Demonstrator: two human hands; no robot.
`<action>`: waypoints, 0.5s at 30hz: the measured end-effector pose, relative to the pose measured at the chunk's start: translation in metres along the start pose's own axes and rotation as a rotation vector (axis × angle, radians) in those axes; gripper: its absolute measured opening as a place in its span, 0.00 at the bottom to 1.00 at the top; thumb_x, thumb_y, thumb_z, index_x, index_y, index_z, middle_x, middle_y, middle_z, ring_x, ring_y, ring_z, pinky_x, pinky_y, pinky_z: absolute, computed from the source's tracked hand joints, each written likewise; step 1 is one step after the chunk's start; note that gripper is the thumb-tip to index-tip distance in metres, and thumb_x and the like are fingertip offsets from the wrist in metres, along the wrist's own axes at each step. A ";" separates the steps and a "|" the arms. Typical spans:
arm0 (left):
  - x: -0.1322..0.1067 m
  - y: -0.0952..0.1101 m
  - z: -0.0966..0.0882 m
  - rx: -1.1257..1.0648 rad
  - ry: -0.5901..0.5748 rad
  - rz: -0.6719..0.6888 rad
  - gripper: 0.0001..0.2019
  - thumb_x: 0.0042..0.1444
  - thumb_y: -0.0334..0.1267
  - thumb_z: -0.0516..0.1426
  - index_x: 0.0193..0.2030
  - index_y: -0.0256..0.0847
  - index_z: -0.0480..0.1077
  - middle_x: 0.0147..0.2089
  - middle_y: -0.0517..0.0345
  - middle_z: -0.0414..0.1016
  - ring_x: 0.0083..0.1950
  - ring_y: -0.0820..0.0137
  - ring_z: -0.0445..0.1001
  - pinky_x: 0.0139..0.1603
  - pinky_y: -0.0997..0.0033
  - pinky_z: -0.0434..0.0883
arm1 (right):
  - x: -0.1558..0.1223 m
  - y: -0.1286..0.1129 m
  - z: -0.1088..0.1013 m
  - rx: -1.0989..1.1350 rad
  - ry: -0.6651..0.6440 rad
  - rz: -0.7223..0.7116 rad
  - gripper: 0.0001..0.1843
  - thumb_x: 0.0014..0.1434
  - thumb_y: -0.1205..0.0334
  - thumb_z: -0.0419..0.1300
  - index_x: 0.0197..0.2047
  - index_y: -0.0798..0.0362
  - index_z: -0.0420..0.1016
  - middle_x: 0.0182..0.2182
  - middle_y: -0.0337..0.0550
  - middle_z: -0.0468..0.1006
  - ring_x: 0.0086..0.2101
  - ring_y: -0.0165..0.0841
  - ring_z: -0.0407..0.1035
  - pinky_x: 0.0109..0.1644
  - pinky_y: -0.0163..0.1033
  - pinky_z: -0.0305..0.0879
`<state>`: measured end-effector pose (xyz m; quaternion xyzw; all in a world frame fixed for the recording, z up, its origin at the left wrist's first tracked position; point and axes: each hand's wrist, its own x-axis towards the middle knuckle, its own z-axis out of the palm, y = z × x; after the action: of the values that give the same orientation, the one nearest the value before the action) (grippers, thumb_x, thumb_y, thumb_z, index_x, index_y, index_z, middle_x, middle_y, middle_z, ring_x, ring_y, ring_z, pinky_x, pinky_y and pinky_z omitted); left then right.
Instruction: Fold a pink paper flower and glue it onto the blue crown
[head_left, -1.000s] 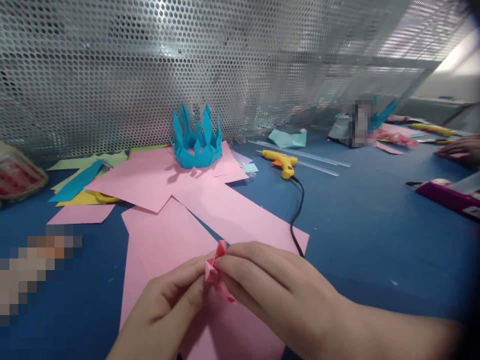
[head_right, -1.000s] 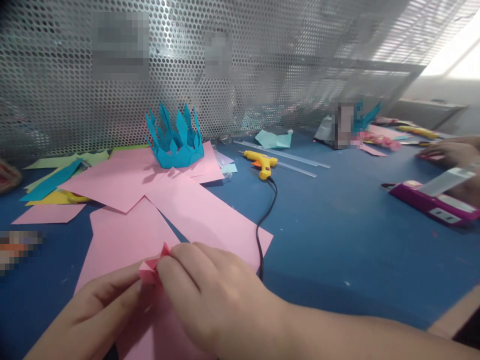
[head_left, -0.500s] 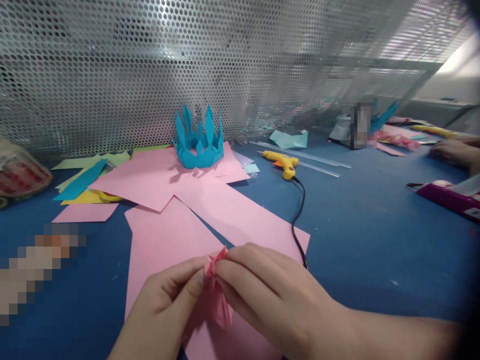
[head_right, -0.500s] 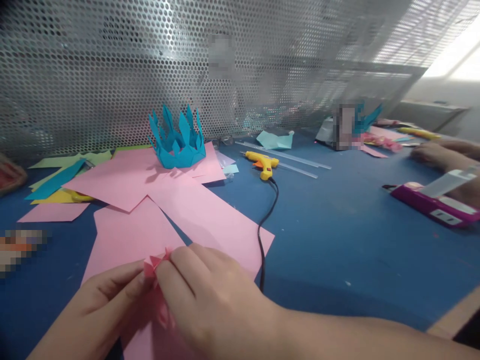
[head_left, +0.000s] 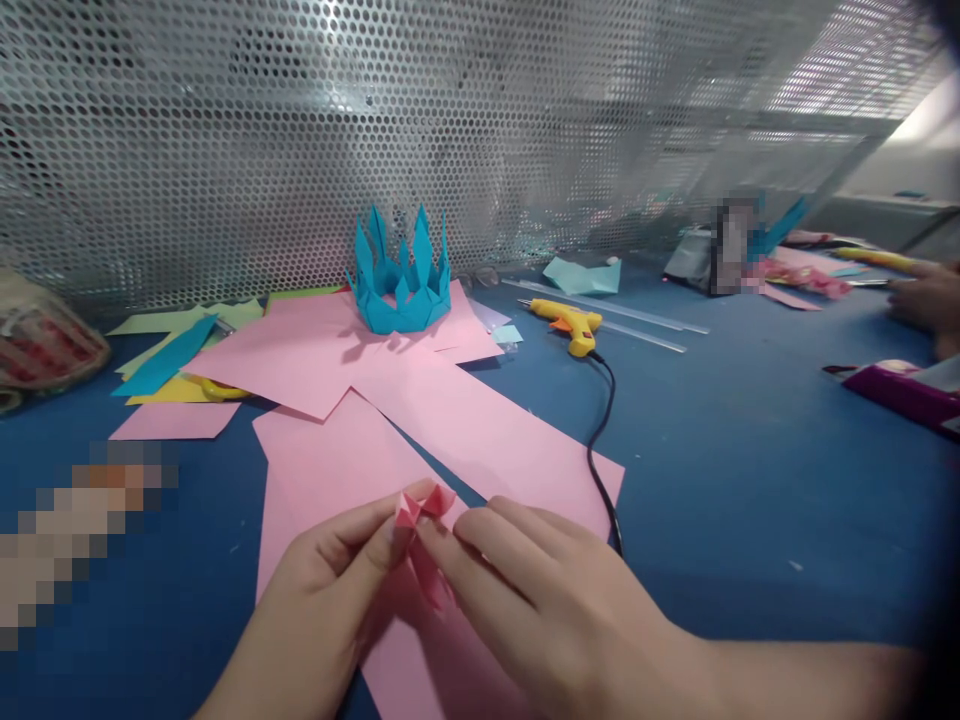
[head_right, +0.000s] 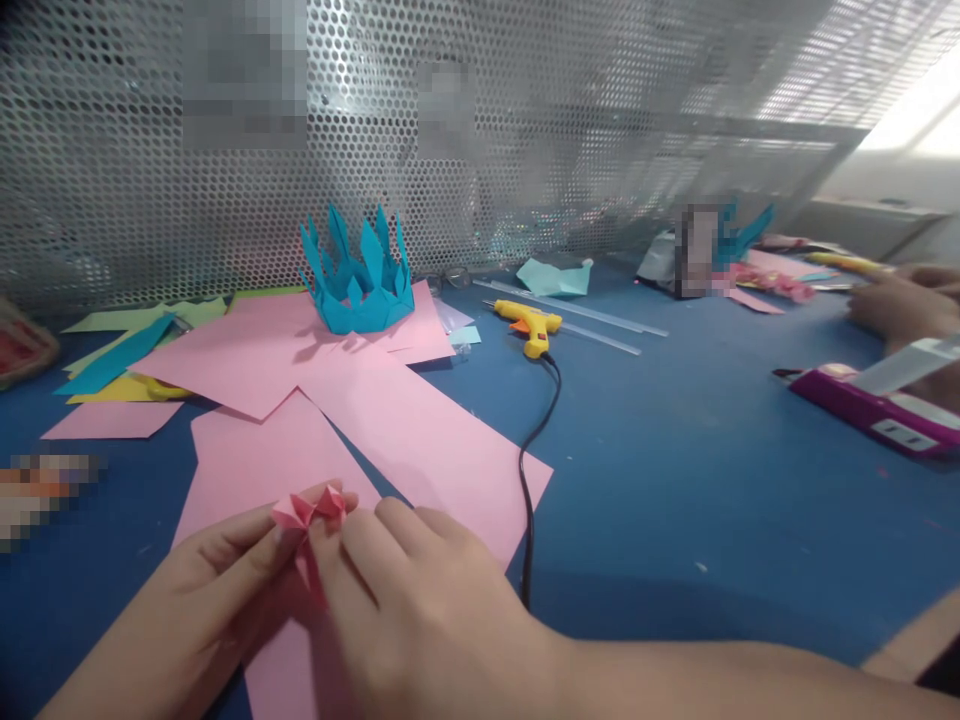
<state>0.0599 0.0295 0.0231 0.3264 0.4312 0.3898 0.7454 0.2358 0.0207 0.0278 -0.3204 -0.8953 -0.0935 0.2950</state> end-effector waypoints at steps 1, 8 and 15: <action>0.001 -0.001 0.000 -0.018 0.014 0.003 0.13 0.52 0.46 0.68 0.42 0.45 0.82 0.42 0.53 0.84 0.50 0.61 0.78 0.59 0.60 0.71 | 0.000 0.000 0.002 -0.009 0.003 0.010 0.19 0.68 0.74 0.44 0.47 0.65 0.77 0.26 0.46 0.74 0.25 0.36 0.65 0.25 0.40 0.66; 0.001 0.005 0.008 -0.060 0.019 0.000 0.11 0.47 0.45 0.71 0.36 0.45 0.82 0.37 0.56 0.84 0.45 0.61 0.80 0.49 0.67 0.76 | -0.005 0.001 0.008 0.168 0.026 0.040 0.16 0.67 0.74 0.47 0.50 0.66 0.74 0.38 0.54 0.79 0.38 0.36 0.74 0.42 0.37 0.77; -0.006 0.016 0.009 0.141 0.171 0.060 0.03 0.46 0.37 0.68 0.30 0.48 0.82 0.34 0.59 0.83 0.37 0.63 0.80 0.38 0.74 0.77 | 0.002 0.005 -0.005 0.549 0.118 0.266 0.10 0.63 0.74 0.55 0.45 0.56 0.74 0.37 0.43 0.81 0.38 0.26 0.77 0.44 0.26 0.74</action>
<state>0.0612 0.0309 0.0417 0.3563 0.5094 0.4070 0.6692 0.2398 0.0242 0.0331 -0.3372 -0.8185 0.1727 0.4318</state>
